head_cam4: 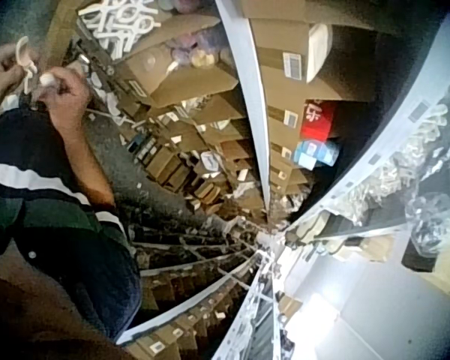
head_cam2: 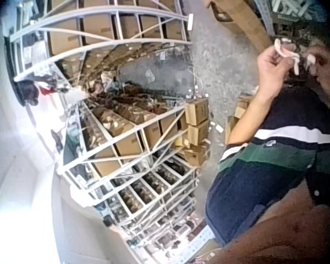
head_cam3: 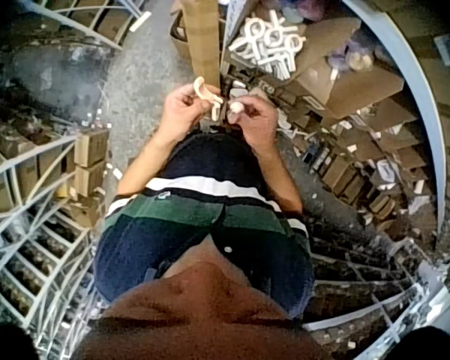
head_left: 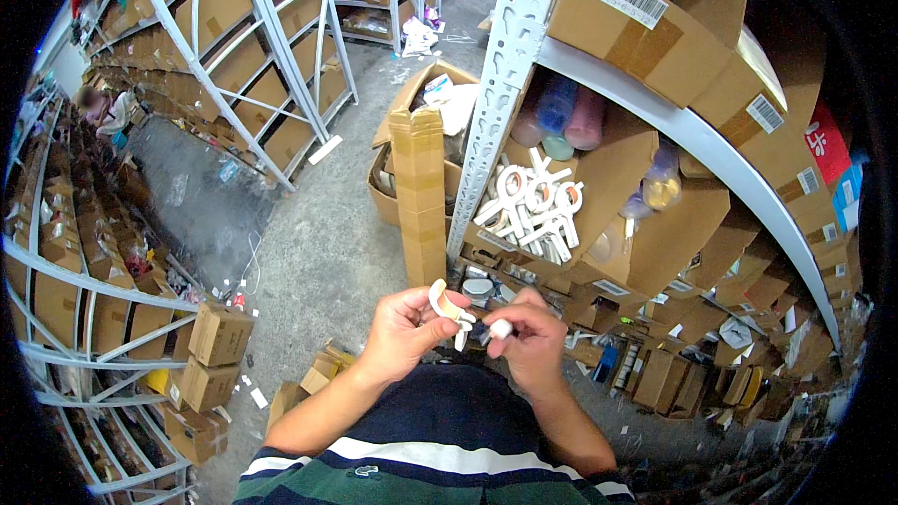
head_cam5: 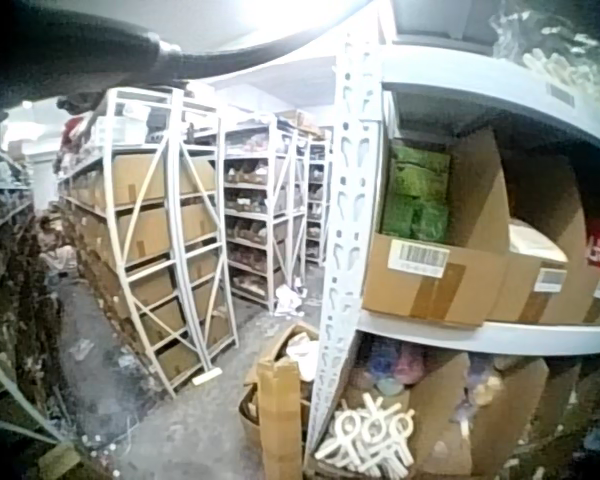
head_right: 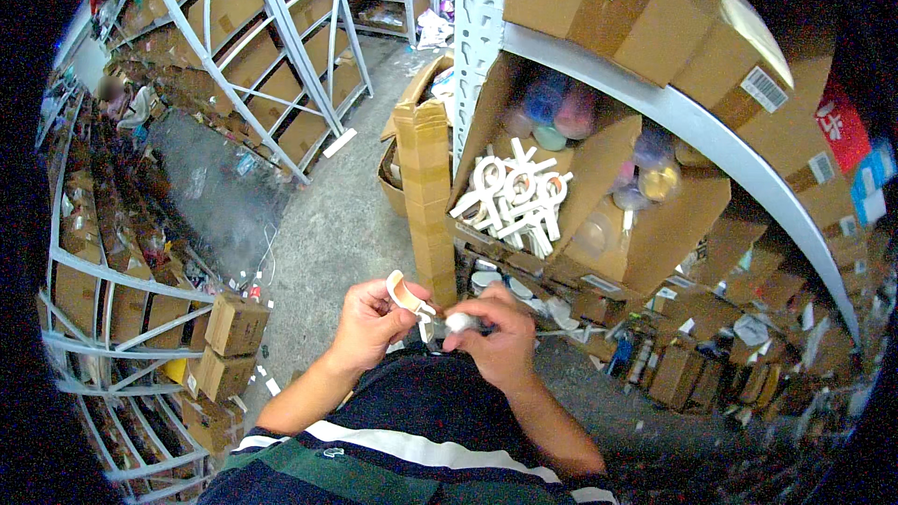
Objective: The person assembles small white plastic components by hand in a warehouse setting. They repeatedly pick up two pieces, interlock them, and place the assembled unit back into a cardboard box on a shelf.
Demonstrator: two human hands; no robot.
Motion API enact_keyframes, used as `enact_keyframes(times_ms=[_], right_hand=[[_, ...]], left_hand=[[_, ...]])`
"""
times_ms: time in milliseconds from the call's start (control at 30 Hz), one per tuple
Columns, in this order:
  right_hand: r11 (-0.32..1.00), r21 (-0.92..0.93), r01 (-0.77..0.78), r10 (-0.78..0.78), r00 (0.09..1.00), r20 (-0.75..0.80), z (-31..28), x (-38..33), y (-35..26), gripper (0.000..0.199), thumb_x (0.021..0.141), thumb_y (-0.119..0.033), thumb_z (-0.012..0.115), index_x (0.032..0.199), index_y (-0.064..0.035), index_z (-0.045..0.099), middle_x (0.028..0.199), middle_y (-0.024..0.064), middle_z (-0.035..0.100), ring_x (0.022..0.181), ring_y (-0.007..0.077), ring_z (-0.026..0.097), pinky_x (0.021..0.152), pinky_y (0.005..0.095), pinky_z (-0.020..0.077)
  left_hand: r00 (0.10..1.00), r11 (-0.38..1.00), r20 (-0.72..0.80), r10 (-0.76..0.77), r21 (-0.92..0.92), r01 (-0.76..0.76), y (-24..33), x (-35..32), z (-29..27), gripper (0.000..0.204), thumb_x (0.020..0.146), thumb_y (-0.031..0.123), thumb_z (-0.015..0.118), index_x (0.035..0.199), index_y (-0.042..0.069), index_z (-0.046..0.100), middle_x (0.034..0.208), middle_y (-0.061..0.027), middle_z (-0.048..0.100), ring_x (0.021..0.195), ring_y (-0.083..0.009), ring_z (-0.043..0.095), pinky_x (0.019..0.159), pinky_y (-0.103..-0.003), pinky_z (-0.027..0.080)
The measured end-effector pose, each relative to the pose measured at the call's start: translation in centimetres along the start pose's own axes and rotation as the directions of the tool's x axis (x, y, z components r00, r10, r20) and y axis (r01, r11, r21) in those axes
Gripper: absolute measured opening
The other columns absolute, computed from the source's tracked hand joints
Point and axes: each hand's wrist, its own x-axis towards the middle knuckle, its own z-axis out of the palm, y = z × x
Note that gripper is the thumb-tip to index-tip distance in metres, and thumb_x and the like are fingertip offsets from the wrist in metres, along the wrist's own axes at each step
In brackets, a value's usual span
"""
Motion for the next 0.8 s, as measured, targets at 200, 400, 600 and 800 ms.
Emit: enact_keyframes(times_ms=[200,400,600,800], right_hand=[[0.855,0.479,-0.200,0.252,0.966,-0.047,1.7,1.0,-1.6,0.056,0.087,-0.055,0.068,0.104,-0.0023,0.058,0.080,0.0028,0.061,0.061,0.0098,0.054,0.057,0.0215,0.0449],[0.875,0.416,-0.247,0.315,0.944,-0.102,3.0,1.0,-1.6,0.031,0.097,-0.024,0.065,0.117,-0.0012,0.058,0.095,0.0026,0.060,0.086,0.0105,0.059,0.076,0.0250,0.0493],[0.987,0.154,0.041,-0.030,0.997,-0.071,2.6,1.0,-1.6,0.027,0.090,-0.005,0.068,0.115,0.0008,0.061,0.107,0.0121,0.063,0.103,0.0216,0.060,0.091,0.0333,0.0474],[0.986,0.077,0.151,-0.144,0.986,-0.084,2.6,1.4,-1.9,0.023,0.088,-0.007,0.070,0.109,0.0011,0.065,0.108,0.0136,0.065,0.102,0.0267,0.062,0.091,0.0361,0.0487]], left_hand=[[0.996,0.991,-0.018,0.085,0.107,-0.083,-0.3,0.3,-0.4,0.031,0.085,0.005,0.077,0.113,-0.002,0.067,0.100,-0.0040,0.069,0.091,-0.0091,0.064,0.080,-0.024,0.052],[0.974,0.925,-0.134,0.183,0.359,-0.125,-0.4,0.1,-0.2,0.029,0.078,0.007,0.082,0.104,-0.001,0.072,0.099,-0.0033,0.071,0.089,-0.0096,0.066,0.077,-0.026,0.053],[0.893,0.744,-0.079,0.443,0.588,-0.317,0.3,0.1,0.2,0.033,0.067,0.013,0.089,0.092,0.001,0.074,0.092,-0.0113,0.072,0.085,-0.0200,0.069,0.075,-0.031,0.053],[0.893,0.693,-0.012,0.450,0.636,-0.340,0.4,-0.2,-0.1,0.031,0.069,0.017,0.088,0.092,0.001,0.074,0.089,-0.0121,0.073,0.081,-0.0218,0.071,0.070,-0.031,0.055]])
